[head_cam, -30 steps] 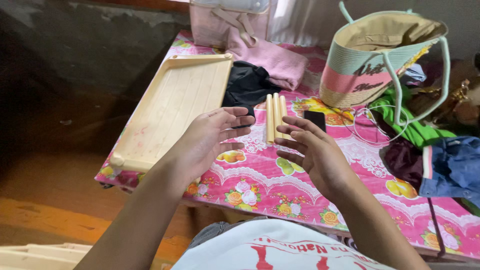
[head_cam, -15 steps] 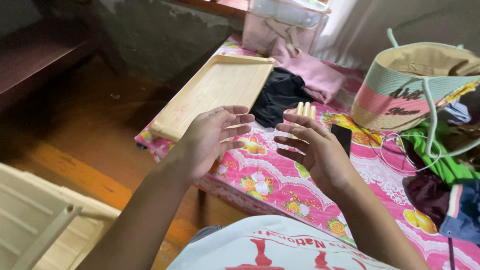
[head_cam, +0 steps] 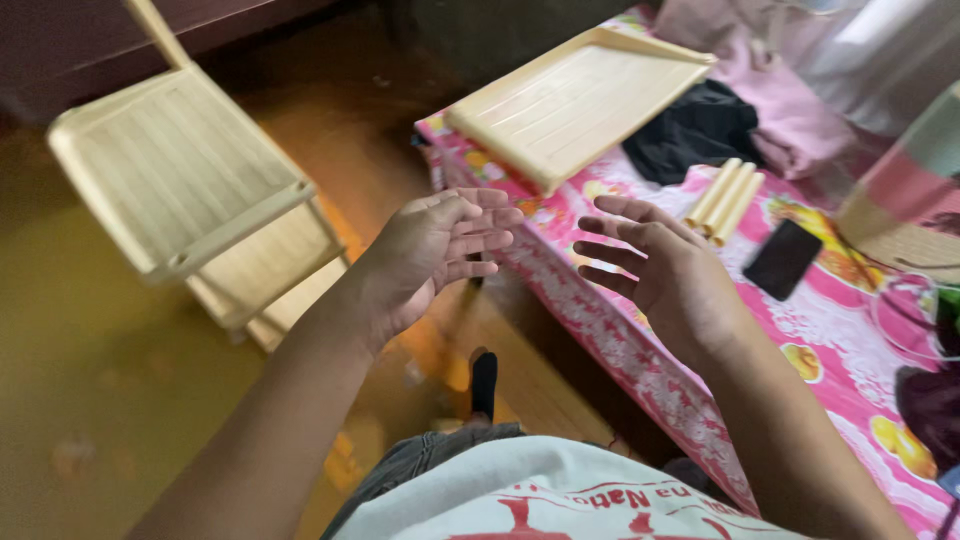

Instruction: The person disassembles a stack of beige plastic stools by removing the legs from the seat bases. They place the removed legs on a nearby table and continue to take apart the remaining stools in the stack.

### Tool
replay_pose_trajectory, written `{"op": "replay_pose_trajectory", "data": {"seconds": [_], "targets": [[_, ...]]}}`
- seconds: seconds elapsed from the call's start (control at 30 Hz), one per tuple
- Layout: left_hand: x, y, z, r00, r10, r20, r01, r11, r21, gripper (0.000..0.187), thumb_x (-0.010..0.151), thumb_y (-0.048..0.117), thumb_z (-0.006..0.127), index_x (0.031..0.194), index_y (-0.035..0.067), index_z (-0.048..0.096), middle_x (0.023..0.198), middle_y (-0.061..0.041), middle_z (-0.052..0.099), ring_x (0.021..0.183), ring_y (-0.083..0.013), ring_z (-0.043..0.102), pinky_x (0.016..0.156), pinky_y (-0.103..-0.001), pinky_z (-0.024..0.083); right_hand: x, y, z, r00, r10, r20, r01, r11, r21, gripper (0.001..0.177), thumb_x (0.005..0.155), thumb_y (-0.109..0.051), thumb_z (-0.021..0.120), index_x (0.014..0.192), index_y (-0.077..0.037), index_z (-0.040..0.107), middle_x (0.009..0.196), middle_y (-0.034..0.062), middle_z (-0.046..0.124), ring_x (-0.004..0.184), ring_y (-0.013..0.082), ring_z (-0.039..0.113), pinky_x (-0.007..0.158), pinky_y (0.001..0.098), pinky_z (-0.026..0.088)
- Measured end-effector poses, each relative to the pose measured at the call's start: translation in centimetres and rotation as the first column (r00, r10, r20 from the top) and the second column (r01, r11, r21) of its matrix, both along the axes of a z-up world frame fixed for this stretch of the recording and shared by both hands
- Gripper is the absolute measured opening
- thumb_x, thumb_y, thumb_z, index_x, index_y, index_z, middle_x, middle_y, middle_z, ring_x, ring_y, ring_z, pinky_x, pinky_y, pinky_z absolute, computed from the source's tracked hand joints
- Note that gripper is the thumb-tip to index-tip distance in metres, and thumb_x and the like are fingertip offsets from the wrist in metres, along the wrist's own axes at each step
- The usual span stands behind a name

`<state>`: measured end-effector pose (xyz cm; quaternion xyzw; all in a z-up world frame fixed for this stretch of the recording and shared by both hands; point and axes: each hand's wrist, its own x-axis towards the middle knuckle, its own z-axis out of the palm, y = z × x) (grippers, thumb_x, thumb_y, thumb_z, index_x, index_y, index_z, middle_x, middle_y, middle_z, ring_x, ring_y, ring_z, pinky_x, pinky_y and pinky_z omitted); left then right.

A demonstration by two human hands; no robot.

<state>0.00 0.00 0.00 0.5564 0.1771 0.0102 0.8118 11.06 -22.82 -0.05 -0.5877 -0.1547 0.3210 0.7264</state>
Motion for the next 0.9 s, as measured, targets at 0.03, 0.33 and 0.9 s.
{"op": "replay_pose_trajectory", "data": {"seconds": [0.03,0.33,0.9], "targets": [[-1.7,0.1,0.1,0.999,0.047,-0.016,-0.047,0.999,0.006,0.035,0.096,0.02,0.046,0.124,0.008,0.062,0.12,-0.008,0.074,0.109,-0.0194,0.068,0.089,-0.038,0.055,-1.0,0.4,0.0,0.999,0.029,-0.02,-0.029,1.0,0.001,0.045,0.094,-0.016,0.047,0.137,-0.003,0.054,0.127,0.0104,0.065,0.114,0.0242,0.064,0.1,0.0426,0.051],[-14.9,2.2,1.1,0.955,0.295,0.029,-0.295,0.955,0.008,0.029,0.098,0.015,0.043,0.117,0.007,0.065,0.117,-0.008,0.075,0.104,-0.019,0.069,0.084,-0.037,0.056,-9.0,6.1,0.4,0.949,0.316,-0.011,-0.312,0.942,0.121,0.038,0.1,-0.02,0.05,0.134,-0.005,0.055,0.121,0.009,0.064,0.11,0.0237,0.061,0.101,0.0408,0.048],[-42.1,16.3,1.8,0.802,0.597,-0.015,-0.597,0.802,0.026,0.031,0.099,0.016,0.043,0.12,0.005,0.062,0.115,-0.007,0.073,0.102,-0.0177,0.068,0.086,-0.038,0.056,-30.8,28.1,-0.6,0.815,0.58,-0.017,-0.574,0.81,0.116,0.042,0.097,-0.023,0.05,0.133,-0.003,0.057,0.129,0.0146,0.065,0.118,0.0265,0.064,0.103,0.0433,0.051]]}}
